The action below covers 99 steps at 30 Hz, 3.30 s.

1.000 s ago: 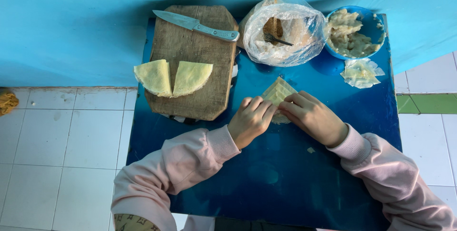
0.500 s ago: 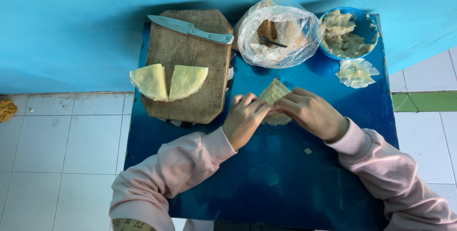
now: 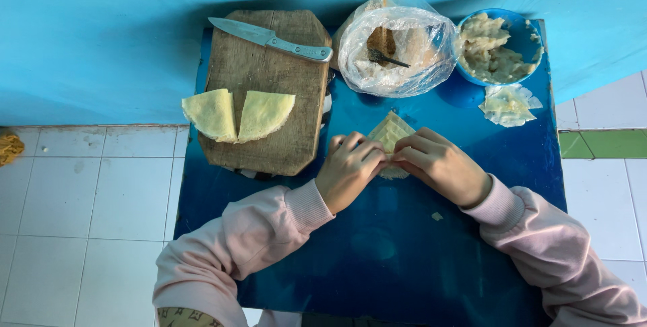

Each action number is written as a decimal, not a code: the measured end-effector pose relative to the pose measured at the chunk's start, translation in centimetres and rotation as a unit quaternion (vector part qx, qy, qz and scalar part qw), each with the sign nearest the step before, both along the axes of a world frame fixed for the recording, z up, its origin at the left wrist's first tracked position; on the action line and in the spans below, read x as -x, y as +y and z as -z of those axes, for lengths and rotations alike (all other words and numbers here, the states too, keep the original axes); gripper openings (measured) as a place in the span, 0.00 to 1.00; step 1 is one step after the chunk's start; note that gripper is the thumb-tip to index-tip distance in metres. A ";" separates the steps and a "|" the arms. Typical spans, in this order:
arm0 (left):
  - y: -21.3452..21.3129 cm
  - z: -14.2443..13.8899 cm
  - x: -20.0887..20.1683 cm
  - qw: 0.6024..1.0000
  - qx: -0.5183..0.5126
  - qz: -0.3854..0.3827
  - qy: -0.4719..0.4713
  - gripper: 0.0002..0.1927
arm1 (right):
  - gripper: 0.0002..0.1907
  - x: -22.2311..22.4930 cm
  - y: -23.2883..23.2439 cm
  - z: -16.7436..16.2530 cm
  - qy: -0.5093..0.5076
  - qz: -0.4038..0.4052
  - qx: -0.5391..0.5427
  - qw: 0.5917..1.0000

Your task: The person folds thin pastry wrappers into layered triangles on a blue table, spoons a brown filling from a plastic-lined container onto a wrapper, and folds and pinches the wrapper closed to form filled pastries. Folded pieces are set aside while more wrappers are folded and filled.

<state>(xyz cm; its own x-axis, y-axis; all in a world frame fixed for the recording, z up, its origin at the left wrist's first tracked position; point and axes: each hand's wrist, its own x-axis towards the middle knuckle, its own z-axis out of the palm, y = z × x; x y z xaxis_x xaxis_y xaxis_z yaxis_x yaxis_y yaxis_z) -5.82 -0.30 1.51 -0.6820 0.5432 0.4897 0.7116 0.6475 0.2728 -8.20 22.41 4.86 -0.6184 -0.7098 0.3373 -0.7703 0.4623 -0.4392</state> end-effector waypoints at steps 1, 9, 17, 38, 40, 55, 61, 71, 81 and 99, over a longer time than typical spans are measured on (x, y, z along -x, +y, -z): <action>0.0 0.0 -0.1 1.000 -0.002 0.001 0.003 0.06 | 0.08 -0.1 -0.1 0.0 0.008 -0.006 0.000 1.000; -0.2 0.2 -0.1 0.999 -0.017 0.006 -0.031 0.07 | 0.10 -0.5 0.0 0.5 -0.020 0.032 0.011 0.999; -0.1 0.0 -0.2 0.999 0.000 -0.003 0.041 0.09 | 0.10 0.1 0.2 1.9 -0.077 0.063 0.035 0.994; 0.3 0.2 1.4 0.999 0.017 -0.004 -0.028 0.09 | 0.08 0.8 0.2 1.0 -0.080 0.058 0.005 0.995; 0.4 0.1 1.4 0.999 0.028 -0.010 -0.034 0.08 | 0.08 0.6 0.3 0.9 -0.064 0.058 0.000 0.996; 0.7 0.3 0.1 0.996 0.072 -0.044 0.027 0.08 | 0.11 0.4 0.4 1.1 -0.014 0.037 0.017 0.999; 0.7 0.9 0.7 0.995 0.080 -0.049 0.027 0.07 | 0.11 0.9 0.4 0.7 -0.008 0.021 0.012 1.000; 0.2 0.2 1.3 0.998 0.022 -0.035 -0.046 0.11 | 0.10 1.1 0.4 0.9 -0.033 0.054 0.027 0.998; 0.6 0.5 1.4 0.998 0.040 -0.032 0.027 0.09 | 0.09 1.5 0.4 1.8 -0.049 0.053 0.047 0.996; 0.7 0.2 1.6 0.999 0.016 -0.037 0.010 0.11 | 0.11 1.5 0.6 1.7 0.013 0.053 0.023 0.998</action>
<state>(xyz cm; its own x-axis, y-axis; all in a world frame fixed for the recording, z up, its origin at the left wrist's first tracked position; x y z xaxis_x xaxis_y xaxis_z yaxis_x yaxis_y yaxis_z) -7.40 0.40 1.33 -0.7109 0.5079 0.4866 0.6670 0.7064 0.2371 -9.74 23.01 3.12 -0.6797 -0.6248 0.3842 -0.7295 0.5214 -0.4427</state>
